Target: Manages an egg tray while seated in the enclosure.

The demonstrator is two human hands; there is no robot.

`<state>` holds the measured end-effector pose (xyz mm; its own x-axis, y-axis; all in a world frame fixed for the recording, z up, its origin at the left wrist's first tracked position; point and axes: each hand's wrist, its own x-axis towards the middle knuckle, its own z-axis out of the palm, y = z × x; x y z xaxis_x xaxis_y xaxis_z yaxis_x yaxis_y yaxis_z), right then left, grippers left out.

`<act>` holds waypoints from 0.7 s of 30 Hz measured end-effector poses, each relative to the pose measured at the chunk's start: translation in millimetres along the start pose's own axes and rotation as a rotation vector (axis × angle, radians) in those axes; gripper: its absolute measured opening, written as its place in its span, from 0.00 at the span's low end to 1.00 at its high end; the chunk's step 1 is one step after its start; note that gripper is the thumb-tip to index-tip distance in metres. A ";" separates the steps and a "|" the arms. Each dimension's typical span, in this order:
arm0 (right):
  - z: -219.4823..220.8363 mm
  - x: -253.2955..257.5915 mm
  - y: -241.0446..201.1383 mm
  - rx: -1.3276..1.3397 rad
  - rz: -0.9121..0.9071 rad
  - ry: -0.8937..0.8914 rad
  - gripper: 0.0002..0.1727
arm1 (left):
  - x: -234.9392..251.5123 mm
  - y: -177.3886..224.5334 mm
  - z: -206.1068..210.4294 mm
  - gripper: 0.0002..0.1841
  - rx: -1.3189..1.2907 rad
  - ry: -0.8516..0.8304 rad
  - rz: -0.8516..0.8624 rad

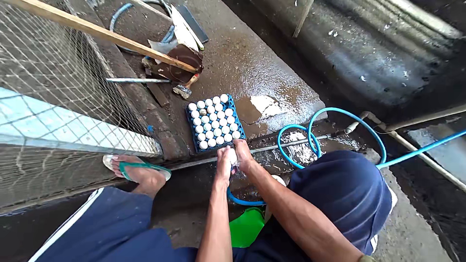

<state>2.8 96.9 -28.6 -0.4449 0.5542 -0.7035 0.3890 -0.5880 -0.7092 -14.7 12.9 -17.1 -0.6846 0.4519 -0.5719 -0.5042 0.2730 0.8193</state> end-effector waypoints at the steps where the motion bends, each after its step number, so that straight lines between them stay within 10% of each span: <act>1: 2.5 -9.1 -0.1 -0.064 -0.084 0.007 0.23 | 0.6 1.1 -2.4 0.23 0.023 0.019 0.029; 17: 6.8 -28.8 4.7 -0.175 -0.268 0.014 0.24 | -7.4 4.2 -1.5 0.27 0.020 0.037 0.072; 21: -3.5 2.7 -10.0 0.010 0.092 -0.051 0.19 | 0.7 -0.4 -3.9 0.24 -0.017 -0.152 -0.075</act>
<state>0.5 106.4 -23.5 -0.4487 0.4669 -0.7620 0.4224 -0.6406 -0.6412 -17.0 9.9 -18.0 -0.5576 0.5549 -0.6174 -0.5606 0.2969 0.7731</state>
